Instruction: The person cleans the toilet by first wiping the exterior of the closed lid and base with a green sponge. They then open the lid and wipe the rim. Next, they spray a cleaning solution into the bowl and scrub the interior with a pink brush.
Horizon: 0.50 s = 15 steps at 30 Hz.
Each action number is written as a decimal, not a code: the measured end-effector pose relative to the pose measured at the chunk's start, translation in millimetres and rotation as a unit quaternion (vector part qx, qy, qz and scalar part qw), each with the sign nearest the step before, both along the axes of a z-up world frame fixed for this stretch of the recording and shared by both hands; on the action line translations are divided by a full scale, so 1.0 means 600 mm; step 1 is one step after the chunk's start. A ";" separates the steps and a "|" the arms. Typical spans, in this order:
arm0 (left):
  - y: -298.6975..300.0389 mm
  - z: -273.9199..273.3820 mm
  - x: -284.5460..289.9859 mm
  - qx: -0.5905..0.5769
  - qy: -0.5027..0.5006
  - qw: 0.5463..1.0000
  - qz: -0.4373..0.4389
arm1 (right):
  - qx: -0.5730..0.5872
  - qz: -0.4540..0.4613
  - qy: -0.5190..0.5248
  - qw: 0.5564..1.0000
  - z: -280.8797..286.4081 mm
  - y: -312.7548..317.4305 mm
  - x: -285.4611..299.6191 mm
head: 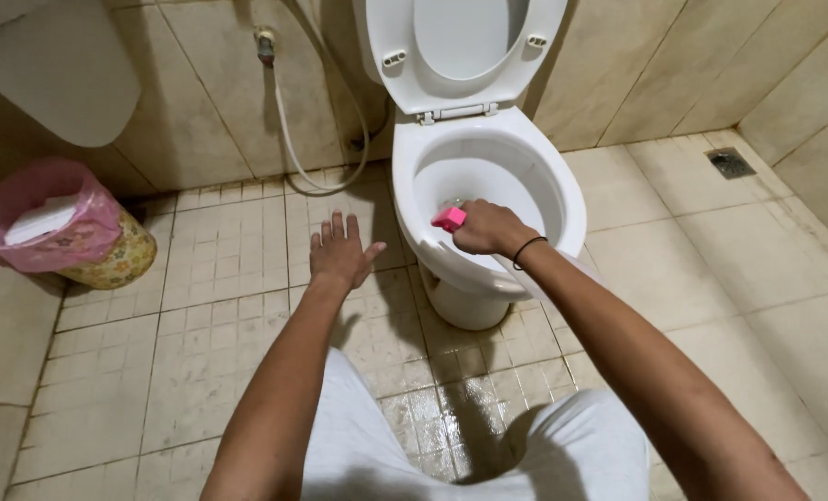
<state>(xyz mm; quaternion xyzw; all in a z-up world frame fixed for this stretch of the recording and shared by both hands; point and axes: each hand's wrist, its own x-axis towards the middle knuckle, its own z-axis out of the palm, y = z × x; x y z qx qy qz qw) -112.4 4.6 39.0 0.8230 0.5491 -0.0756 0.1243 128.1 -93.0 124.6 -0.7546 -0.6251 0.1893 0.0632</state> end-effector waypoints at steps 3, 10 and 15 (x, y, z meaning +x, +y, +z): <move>0.001 -0.004 0.006 0.016 -0.009 1.000 -0.007 | -0.046 -0.003 -0.011 0.999 0.002 -0.030 0.023; -0.015 0.024 0.088 0.025 -0.016 0.998 -0.056 | -0.061 0.013 0.027 0.998 0.025 -0.118 0.091; -0.047 0.041 0.174 0.044 -0.020 0.991 -0.123 | -0.040 0.010 0.035 0.999 -0.006 -0.181 0.162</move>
